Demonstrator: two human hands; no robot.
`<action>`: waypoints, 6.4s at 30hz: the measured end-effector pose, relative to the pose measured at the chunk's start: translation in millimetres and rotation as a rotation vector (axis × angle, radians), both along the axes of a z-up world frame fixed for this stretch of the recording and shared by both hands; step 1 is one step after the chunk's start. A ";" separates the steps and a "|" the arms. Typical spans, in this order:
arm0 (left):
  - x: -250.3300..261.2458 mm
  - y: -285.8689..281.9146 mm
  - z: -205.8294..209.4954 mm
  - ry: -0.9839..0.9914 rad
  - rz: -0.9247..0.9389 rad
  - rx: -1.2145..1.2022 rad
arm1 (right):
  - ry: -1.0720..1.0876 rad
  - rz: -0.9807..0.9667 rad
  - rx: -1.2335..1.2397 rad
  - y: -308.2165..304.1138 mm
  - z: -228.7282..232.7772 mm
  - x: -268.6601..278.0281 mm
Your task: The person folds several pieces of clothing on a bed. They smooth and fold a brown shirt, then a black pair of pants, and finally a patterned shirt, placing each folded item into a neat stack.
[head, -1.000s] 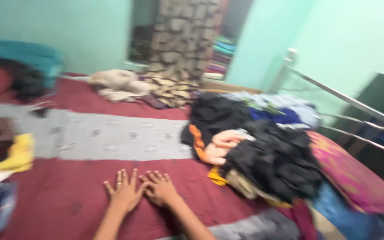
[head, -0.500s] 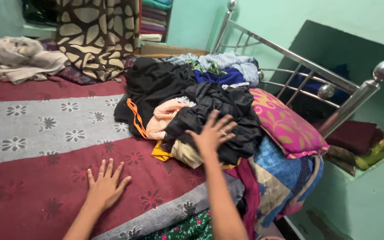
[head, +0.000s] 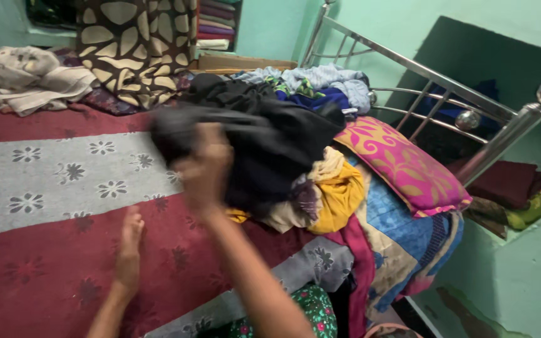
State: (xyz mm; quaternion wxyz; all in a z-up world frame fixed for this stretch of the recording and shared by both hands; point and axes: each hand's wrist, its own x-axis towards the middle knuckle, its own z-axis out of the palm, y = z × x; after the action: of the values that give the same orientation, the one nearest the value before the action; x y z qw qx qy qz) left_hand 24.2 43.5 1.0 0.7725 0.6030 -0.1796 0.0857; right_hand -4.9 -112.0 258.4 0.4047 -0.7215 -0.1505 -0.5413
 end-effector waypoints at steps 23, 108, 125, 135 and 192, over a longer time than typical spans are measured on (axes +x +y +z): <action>-0.8 264.4 -41.2 -0.083 0.525 0.366 | 0.731 0.573 -0.797 130.7 -171.6 3.6; 3.8 285.6 30.2 0.588 0.194 -0.062 | 0.014 0.164 -0.870 37.5 -96.2 8.4; 2.8 351.2 -27.3 0.431 0.722 0.216 | 1.145 0.740 0.213 -193.8 -92.8 28.4; -24.0 332.3 30.1 0.630 0.410 -0.084 | 0.958 1.236 0.018 -179.2 -64.0 6.1; 31.9 320.3 4.8 0.338 0.641 -0.544 | 0.687 0.891 0.534 -203.5 -124.2 25.1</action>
State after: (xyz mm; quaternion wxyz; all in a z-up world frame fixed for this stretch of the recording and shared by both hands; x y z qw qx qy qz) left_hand 56.1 363.9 5.8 0.8559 0.4086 0.1738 0.2652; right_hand 20.1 -315.5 134.3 0.7834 -0.5962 -0.1578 -0.0763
